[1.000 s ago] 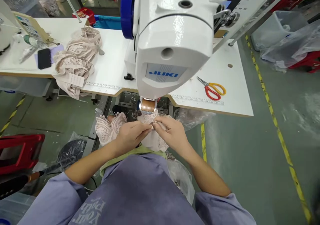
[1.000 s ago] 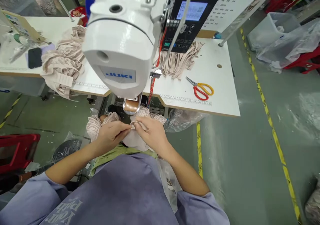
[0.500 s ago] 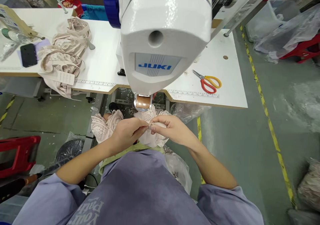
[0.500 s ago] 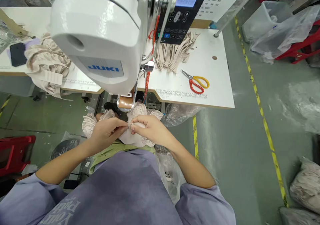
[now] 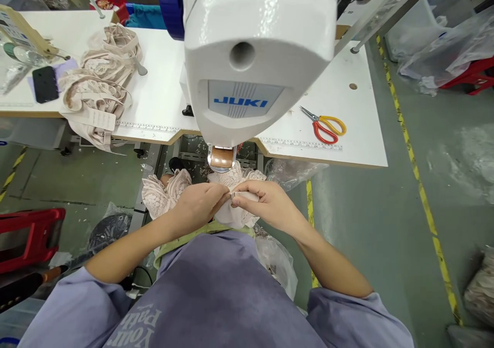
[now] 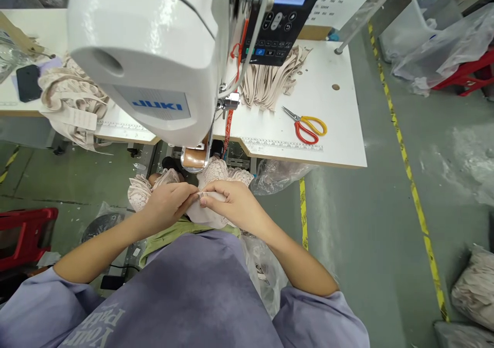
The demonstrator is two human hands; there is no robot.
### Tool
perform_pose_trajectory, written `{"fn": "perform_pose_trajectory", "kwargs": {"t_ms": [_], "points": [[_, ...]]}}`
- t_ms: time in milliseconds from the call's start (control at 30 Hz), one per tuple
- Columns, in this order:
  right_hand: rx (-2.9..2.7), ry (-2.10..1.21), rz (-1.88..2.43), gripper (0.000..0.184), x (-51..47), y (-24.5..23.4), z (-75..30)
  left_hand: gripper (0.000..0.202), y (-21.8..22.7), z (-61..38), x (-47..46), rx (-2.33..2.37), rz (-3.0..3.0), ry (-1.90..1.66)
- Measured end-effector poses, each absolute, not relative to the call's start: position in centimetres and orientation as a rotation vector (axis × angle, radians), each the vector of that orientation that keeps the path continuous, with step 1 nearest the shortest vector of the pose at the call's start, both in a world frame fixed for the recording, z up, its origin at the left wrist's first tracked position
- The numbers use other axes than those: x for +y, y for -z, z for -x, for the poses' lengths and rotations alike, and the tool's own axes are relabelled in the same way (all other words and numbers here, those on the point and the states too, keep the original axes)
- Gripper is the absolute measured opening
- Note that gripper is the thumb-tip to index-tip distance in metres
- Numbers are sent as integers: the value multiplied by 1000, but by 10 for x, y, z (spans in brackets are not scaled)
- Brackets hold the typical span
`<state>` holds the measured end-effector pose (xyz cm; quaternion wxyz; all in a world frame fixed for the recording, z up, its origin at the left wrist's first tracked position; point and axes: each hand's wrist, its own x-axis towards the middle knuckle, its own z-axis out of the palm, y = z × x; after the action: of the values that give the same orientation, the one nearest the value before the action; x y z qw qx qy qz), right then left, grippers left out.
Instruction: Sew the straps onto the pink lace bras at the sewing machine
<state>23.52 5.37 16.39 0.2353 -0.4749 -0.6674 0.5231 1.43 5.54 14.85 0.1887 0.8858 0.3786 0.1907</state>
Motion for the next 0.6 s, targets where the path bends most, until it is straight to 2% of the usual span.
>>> {"fn": "perform_pose_trajectory", "kwargs": {"t_ms": [233,433,533,600], "points": [[-1995,-946,1297,15,56,-170,-227,36,-151,-27,51,1251,-2396,-622],[-2077,-1006,1392,14,110,-184,-213,36,-141,-10,78,1497,-2501,-658],[-2174,-980,1471,25,126,-189,-205,27,-127,8,94,1280,-2837,-742],[-2235,-941,1496,28,129,-192,-202,31,-120,18,102,1117,-2970,-817]]}}
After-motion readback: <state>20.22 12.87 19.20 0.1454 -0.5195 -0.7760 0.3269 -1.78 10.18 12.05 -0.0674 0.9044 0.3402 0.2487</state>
